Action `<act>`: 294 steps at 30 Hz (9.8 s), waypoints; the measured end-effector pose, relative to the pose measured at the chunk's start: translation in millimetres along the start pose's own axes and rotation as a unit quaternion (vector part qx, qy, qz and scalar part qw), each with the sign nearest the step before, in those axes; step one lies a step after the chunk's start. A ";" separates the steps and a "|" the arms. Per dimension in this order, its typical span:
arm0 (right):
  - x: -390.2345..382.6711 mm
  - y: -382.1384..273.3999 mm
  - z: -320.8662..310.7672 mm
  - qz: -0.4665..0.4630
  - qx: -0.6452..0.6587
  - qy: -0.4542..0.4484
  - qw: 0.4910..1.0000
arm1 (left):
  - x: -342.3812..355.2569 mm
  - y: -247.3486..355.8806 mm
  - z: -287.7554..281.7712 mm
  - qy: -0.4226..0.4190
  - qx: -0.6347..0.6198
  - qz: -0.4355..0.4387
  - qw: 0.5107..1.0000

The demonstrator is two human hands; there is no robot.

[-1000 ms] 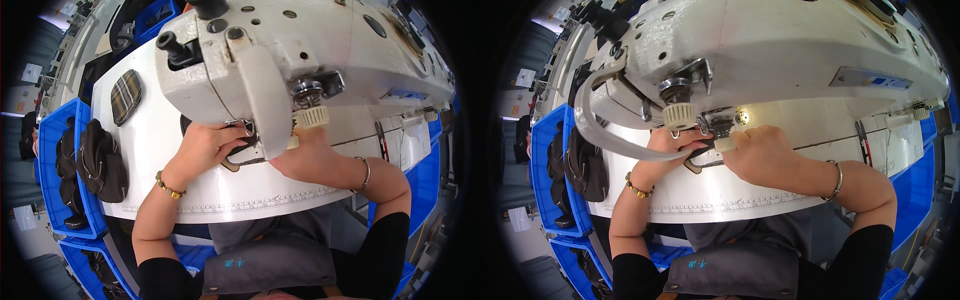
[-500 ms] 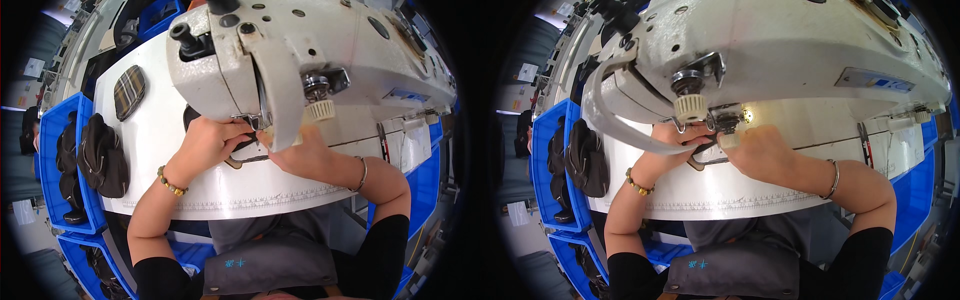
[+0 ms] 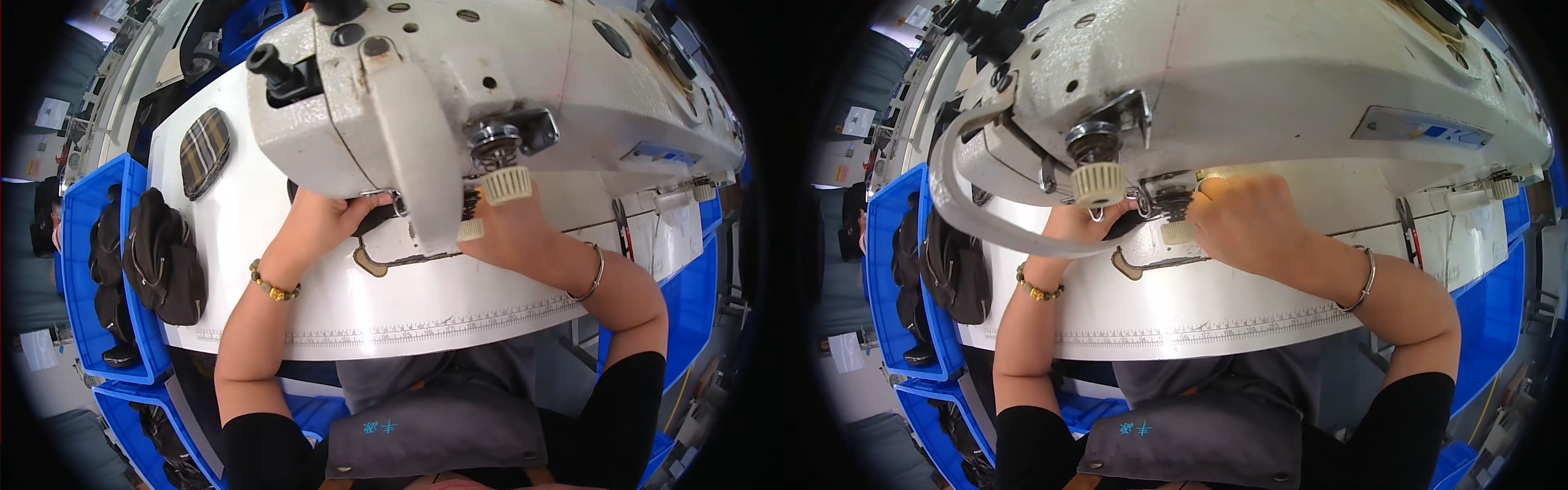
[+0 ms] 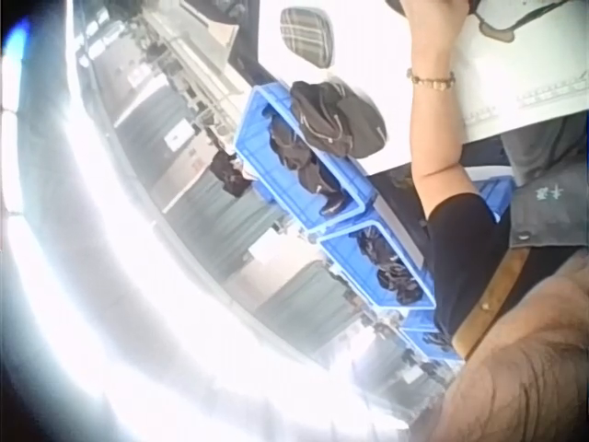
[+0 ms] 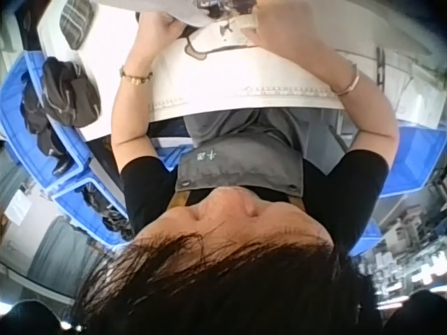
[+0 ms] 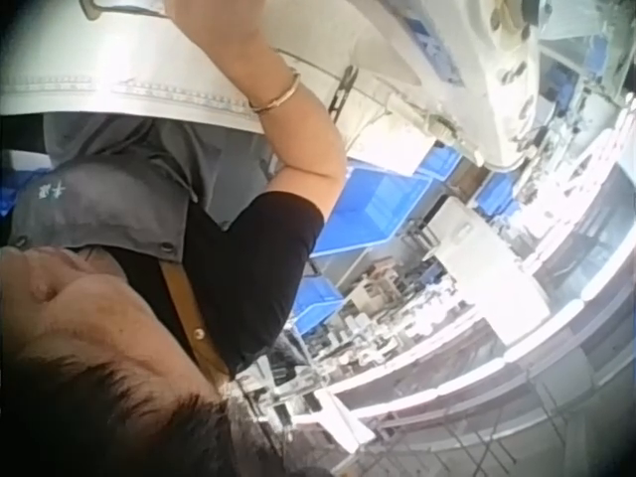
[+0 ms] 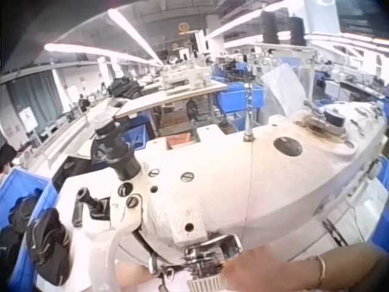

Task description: Sew small leather patches or panels using an industrial sewing machine.

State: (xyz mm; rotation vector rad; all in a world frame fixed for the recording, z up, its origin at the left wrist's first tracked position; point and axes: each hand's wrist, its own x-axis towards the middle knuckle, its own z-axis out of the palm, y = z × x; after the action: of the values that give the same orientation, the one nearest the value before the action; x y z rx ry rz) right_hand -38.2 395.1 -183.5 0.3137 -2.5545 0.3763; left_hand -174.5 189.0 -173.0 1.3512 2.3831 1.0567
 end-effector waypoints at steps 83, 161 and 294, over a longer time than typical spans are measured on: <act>-15.1 -12.7 30.4 -0.129 0.061 -0.106 0.984 | 2.2 11.7 12.0 0.009 0.144 0.007 0.990; -22.0 -33.2 24.7 -0.220 -0.026 0.008 0.975 | -31.4 32.0 2.1 -0.040 0.100 0.015 0.994; -10.5 -28.6 15.9 -0.094 0.162 -0.097 0.977 | -25.3 29.4 23.4 0.037 0.255 0.091 0.962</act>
State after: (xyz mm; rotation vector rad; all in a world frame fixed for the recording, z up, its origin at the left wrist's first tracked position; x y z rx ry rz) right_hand -28.6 364.7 -196.4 0.7405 -2.6165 0.7222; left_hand -129.2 189.3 -174.3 1.7444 2.7509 0.5446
